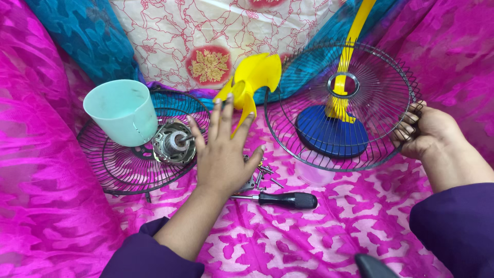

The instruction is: The person reassembles a disassembled electric fan by hand, attaching the motor housing to the fan blade and cage, then securing the assembly to the stand with a screwdriver.

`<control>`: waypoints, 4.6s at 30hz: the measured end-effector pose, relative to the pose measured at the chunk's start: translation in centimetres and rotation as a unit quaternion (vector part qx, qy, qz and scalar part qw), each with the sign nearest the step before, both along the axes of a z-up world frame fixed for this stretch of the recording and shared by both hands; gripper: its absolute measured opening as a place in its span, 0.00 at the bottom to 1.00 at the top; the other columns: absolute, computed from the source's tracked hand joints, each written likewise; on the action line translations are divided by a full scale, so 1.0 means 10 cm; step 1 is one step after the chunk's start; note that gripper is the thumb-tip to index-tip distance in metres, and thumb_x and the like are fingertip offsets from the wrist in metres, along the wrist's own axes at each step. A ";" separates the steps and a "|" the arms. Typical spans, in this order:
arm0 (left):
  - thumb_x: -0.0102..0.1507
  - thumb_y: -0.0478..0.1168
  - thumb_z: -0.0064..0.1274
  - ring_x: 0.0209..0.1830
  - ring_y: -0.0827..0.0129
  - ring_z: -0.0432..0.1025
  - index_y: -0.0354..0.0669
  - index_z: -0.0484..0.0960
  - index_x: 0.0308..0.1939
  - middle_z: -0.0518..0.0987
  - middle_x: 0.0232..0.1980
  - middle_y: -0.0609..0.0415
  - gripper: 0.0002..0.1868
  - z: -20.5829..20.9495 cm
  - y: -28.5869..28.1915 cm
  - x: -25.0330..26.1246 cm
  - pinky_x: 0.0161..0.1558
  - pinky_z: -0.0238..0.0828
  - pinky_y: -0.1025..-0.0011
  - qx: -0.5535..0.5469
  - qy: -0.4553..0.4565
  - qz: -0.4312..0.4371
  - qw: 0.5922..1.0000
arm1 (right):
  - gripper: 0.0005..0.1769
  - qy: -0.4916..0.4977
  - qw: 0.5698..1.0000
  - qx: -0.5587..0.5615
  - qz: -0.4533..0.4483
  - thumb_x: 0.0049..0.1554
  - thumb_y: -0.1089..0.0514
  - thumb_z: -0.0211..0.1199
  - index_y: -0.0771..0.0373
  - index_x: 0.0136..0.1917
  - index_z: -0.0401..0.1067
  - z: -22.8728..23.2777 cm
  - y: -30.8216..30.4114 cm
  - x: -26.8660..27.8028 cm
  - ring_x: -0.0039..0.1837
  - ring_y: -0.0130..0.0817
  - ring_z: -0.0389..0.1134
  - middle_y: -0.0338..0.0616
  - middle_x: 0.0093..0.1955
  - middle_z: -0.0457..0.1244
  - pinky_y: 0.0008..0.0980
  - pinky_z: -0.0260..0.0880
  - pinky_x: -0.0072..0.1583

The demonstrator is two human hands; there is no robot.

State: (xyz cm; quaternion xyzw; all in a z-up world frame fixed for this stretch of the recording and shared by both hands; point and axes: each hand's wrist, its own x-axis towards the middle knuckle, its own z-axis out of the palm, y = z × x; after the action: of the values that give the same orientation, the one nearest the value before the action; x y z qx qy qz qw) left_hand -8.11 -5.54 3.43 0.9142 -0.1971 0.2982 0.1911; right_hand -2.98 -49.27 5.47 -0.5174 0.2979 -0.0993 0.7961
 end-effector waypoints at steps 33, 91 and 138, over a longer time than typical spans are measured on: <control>0.71 0.42 0.50 0.28 0.59 0.77 0.30 0.76 0.51 0.81 0.39 0.45 0.15 -0.27 1.13 1.04 0.29 0.73 0.66 -0.718 0.174 -0.048 0.672 | 0.30 0.085 0.905 0.375 0.181 0.63 0.36 0.41 0.56 0.29 0.49 -0.18 2.21 0.31 0.28 0.31 0.46 0.36 0.26 0.44 0.31 0.50 0.32; 0.80 0.59 0.46 0.88 0.44 0.51 0.42 0.50 0.82 0.58 0.84 0.39 0.37 1.07 0.58 0.51 0.86 0.44 0.53 -0.042 -0.147 -0.169 0.974 | 0.07 -0.040 0.963 -0.220 0.150 0.63 0.59 0.52 0.63 0.53 0.63 -0.13 1.11 0.01 0.25 0.27 0.50 0.37 0.29 0.52 0.32 0.49 0.29; 0.75 0.53 0.48 0.63 0.48 0.69 0.40 0.70 0.59 0.75 0.57 0.42 0.20 0.34 0.45 0.45 0.57 0.64 0.51 -0.038 -0.028 -0.120 0.992 | 0.25 -0.241 0.444 -0.768 0.395 0.58 0.38 0.60 0.56 0.59 0.73 -0.56 2.39 -1.08 0.58 0.41 0.65 0.41 0.53 0.67 0.44 0.60 0.58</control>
State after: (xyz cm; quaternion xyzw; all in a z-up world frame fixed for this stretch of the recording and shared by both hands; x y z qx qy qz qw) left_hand -3.58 -1.06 6.87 0.8672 -0.2996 0.3059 0.2543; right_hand -13.77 -25.35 -0.10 -0.9342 -0.3402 -0.0833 0.0672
